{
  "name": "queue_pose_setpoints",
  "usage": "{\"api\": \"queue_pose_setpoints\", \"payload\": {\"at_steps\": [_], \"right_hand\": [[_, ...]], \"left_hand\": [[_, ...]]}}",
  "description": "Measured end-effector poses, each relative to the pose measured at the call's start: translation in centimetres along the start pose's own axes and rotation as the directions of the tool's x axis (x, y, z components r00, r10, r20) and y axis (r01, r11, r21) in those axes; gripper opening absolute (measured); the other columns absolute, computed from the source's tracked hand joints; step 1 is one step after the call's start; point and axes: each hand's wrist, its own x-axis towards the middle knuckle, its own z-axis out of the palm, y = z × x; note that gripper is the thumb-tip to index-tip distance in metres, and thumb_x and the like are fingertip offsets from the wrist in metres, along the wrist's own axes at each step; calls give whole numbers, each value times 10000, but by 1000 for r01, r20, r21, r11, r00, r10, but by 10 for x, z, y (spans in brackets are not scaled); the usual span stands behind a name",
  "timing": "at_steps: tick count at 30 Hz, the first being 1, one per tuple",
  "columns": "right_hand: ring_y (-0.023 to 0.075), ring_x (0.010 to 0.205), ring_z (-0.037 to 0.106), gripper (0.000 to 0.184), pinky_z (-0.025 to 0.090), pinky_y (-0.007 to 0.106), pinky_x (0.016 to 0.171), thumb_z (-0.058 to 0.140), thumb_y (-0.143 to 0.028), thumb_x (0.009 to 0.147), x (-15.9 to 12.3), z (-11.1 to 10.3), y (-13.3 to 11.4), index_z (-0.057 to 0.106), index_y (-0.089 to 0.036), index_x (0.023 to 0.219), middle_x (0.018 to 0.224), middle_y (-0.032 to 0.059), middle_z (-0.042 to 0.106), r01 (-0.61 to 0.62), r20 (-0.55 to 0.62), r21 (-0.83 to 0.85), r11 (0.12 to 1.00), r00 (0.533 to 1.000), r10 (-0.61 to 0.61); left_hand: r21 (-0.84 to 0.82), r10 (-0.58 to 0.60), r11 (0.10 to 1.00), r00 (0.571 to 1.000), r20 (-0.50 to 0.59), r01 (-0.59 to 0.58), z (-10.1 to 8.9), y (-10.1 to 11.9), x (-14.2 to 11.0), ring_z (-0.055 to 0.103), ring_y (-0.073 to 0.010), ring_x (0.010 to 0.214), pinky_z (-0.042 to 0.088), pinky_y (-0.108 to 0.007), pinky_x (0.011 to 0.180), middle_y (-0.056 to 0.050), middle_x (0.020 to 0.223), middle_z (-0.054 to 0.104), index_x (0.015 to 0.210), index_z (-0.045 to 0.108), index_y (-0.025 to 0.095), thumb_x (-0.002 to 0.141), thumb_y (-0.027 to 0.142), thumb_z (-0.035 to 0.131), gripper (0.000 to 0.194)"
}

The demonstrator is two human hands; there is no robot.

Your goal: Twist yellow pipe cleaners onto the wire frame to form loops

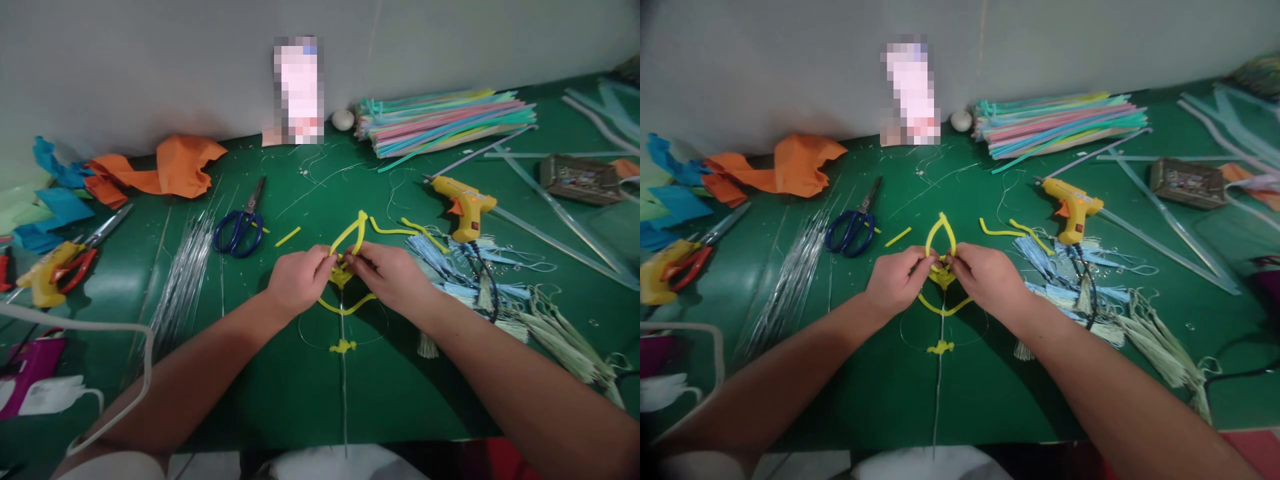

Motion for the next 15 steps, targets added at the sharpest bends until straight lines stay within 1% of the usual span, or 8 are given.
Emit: {"api": "queue_pose_setpoints", "payload": {"at_steps": [3, 6, 10, 12, 15], "right_hand": [[151, 587, 517, 239, 347, 278, 573, 463, -313, 959, 0, 0, 1, 625, -187, 836, 700, 33, 628, 1, -3, 1, 1000, 1000, -1], [144, 581, 506, 245, 339, 274, 567, 462, -313, 951, 0, -1, 2, 606, -190, 797, 681, 26, 611, 6, -12, 3, 1000, 1000, -6], [132, 543, 473, 245, 320, 274, 551, 468, -304, 944, 0, -1, 2, 582, -194, 757, 636, 8, 573, 13, -22, -10, 1000, 1000, -14], [137, 550, 484, 240, 321, 276, 550, 474, -306, 945, 0, -1, 2, 585, -196, 763, 639, 10, 573, 32, -18, -21, 999, 999, -33], [149, 607, 538, 237, 352, 274, 574, 478, -284, 946, -1, -2, 1, 584, -198, 752, 694, 30, 606, 105, -8, -40, 994, 994, -105]], "left_hand": [[-10, -19, 1000, 1000, 7, 19, 0, 0, 0, 684, -124, 581, 459, -206, 529, -34, 738, 749, 944, 660, 139, 1027, 314, 426, 304], [-54, -62, 997, 998, 11, 62, 0, 0, -1, 703, -132, 619, 479, -210, 551, -52, 803, 765, 950, 667, 141, 1015, 297, 443, 280], [-116, -125, 985, 992, 10, 126, 1, -1, -1, 703, -124, 617, 492, -208, 556, -57, 863, 778, 952, 678, 147, 997, 276, 474, 245], [-117, -125, 985, 992, 9, 125, 2, -1, 0, 711, -132, 638, 503, -214, 573, -51, 843, 777, 967, 686, 149, 997, 285, 479, 249], [-103, -97, 990, 995, -7, 96, 3, -1, 1, 713, -140, 665, 512, -223, 597, -40, 810, 768, 934, 702, 160, 1007, 317, 472, 288]]}}
